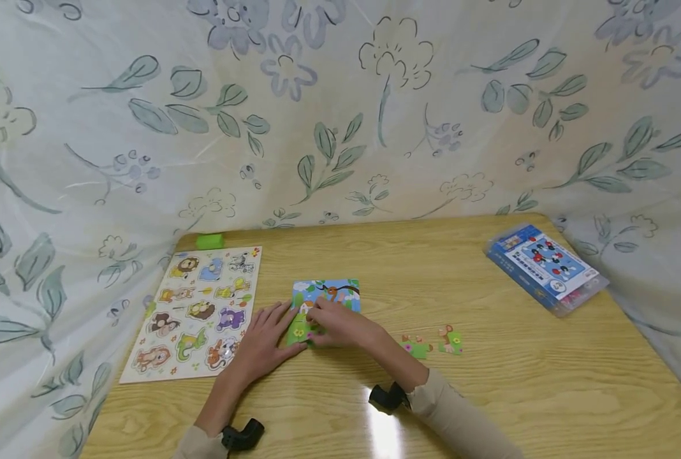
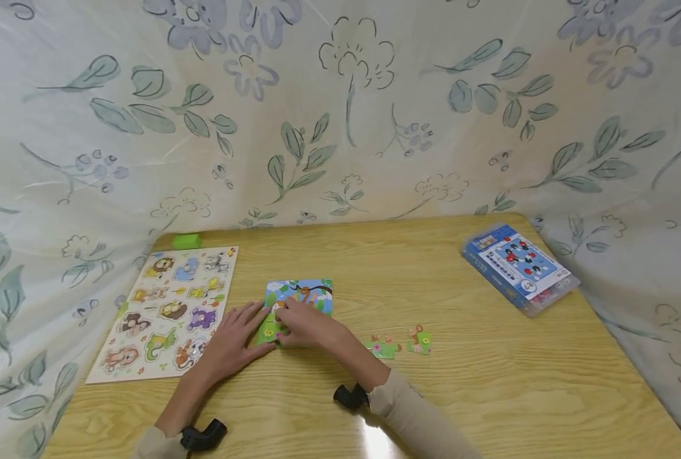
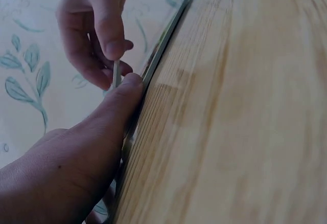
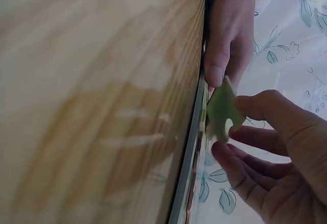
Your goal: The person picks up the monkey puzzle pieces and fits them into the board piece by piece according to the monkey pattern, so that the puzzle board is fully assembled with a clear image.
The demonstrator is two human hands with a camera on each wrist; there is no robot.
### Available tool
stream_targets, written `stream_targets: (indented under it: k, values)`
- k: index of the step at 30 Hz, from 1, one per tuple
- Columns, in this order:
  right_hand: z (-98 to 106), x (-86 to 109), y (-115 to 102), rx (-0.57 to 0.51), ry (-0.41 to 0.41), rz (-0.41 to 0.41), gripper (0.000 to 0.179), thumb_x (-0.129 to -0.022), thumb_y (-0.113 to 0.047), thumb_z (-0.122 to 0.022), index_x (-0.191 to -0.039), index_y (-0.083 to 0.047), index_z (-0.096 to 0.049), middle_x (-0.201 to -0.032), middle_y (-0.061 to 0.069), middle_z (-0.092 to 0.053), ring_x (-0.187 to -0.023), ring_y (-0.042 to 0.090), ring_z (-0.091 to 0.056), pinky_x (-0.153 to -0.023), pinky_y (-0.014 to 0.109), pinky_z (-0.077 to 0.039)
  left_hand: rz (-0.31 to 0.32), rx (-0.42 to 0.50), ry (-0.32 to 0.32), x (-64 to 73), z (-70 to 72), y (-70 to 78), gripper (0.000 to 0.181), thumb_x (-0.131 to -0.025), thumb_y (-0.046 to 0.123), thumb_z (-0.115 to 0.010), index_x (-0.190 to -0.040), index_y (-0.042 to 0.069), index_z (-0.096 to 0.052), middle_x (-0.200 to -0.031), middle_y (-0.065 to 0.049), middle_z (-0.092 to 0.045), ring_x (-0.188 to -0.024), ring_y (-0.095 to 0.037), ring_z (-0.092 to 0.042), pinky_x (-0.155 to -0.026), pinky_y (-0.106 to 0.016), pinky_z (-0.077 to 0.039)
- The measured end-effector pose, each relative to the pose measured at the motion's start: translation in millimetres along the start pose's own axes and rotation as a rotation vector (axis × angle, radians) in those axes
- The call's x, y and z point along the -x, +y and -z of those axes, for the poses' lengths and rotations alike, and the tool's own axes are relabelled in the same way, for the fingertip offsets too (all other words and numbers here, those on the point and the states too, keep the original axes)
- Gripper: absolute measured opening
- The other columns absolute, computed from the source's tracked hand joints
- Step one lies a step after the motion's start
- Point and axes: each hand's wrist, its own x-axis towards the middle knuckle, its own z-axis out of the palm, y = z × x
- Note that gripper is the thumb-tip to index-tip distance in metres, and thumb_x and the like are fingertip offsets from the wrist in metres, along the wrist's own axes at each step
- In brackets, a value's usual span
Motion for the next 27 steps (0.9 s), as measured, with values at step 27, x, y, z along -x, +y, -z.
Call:
stream_targets:
  k: [27]
  values:
    - [-11.6,-5.0,-4.1,0.275,-0.084,-0.008,0.024,-0.099,-0.019,-0.055,-0.112,-0.007,-0.072,-0.113,0.003,-0.061,-0.101,0.015,-0.060,-0.083,0.021,-0.052,0.011,0.009,0.007,-0.2,0.5,1.1,0.076,-0.086,0.056,-0.065,-0.148,0.018,-0.043,-0.154,-0.006,-0.040,-0.142,-0.032,-0.036,-0.116,-0.057,-0.025]
